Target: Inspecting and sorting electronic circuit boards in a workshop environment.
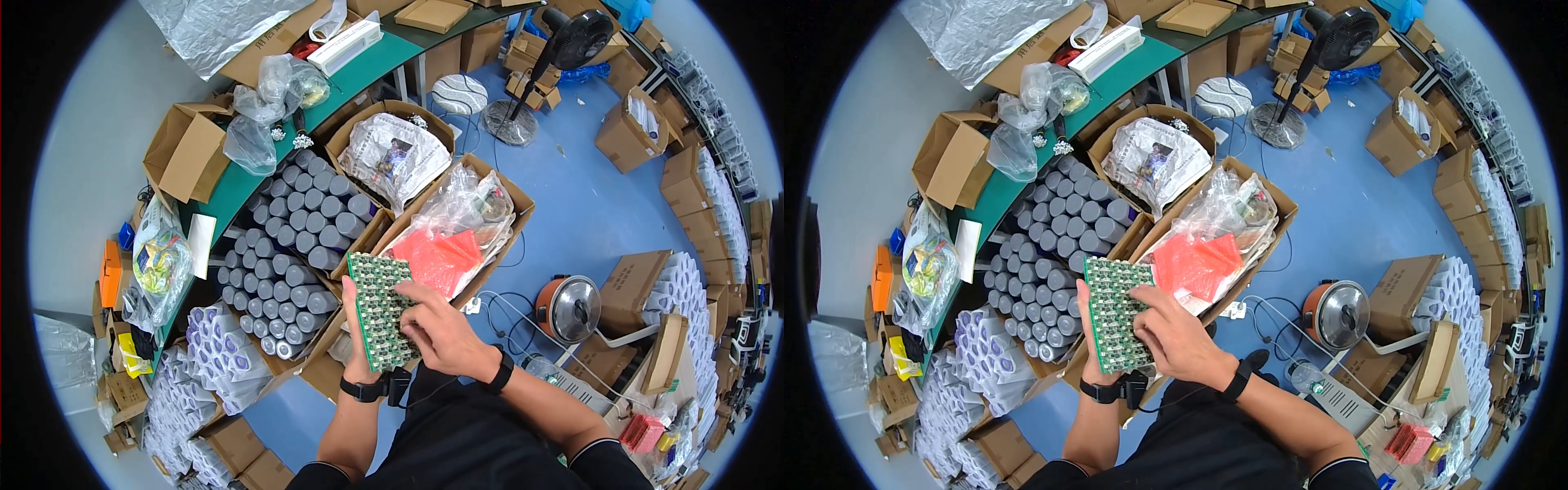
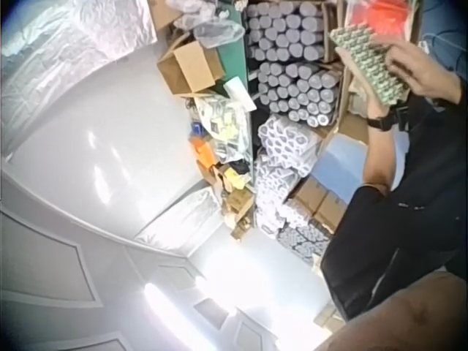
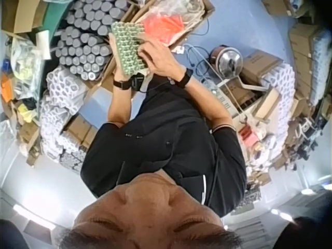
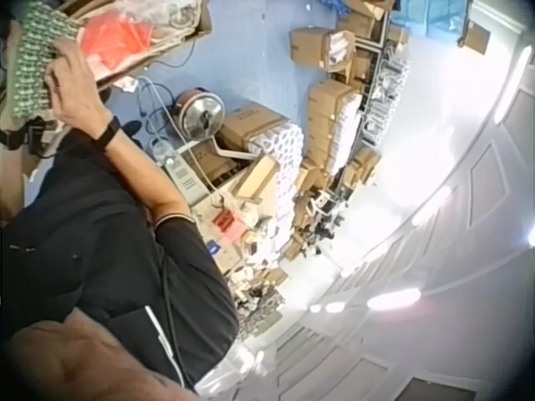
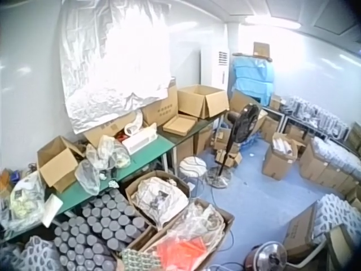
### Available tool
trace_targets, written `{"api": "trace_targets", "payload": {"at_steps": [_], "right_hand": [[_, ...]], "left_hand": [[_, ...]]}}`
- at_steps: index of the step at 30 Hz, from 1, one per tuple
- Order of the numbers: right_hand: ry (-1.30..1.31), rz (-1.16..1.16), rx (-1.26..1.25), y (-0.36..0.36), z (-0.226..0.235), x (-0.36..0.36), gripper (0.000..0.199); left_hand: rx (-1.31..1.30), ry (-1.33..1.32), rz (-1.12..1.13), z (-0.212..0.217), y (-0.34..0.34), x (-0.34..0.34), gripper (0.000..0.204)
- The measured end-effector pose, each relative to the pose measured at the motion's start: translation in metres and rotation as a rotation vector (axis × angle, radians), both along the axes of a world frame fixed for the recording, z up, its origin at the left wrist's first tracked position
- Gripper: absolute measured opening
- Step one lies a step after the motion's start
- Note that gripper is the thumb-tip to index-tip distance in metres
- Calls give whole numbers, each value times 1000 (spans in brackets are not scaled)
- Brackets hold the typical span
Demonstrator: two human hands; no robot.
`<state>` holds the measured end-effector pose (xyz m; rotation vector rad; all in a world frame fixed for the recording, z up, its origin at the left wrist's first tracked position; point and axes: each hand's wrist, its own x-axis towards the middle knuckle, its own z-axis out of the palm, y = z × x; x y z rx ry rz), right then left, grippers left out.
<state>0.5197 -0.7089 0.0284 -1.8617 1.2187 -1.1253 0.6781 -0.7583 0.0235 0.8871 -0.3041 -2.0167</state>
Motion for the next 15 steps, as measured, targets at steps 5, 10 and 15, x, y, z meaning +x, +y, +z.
{"api": "trace_targets", "payload": {"at_steps": [5, 10, 15], "right_hand": [[-20, -72, 17, -6, 6, 4, 22], [-61, -42, 98, -4, 3, 0, 21], [27, -90, 20, -10, 1, 8, 19]], "left_hand": [[13, 7, -13, 8, 2, -2, 80], [21, 11, 12, 8, 6, -1, 80], [20, -13, -1, 8, 10, -1, 81]]}}
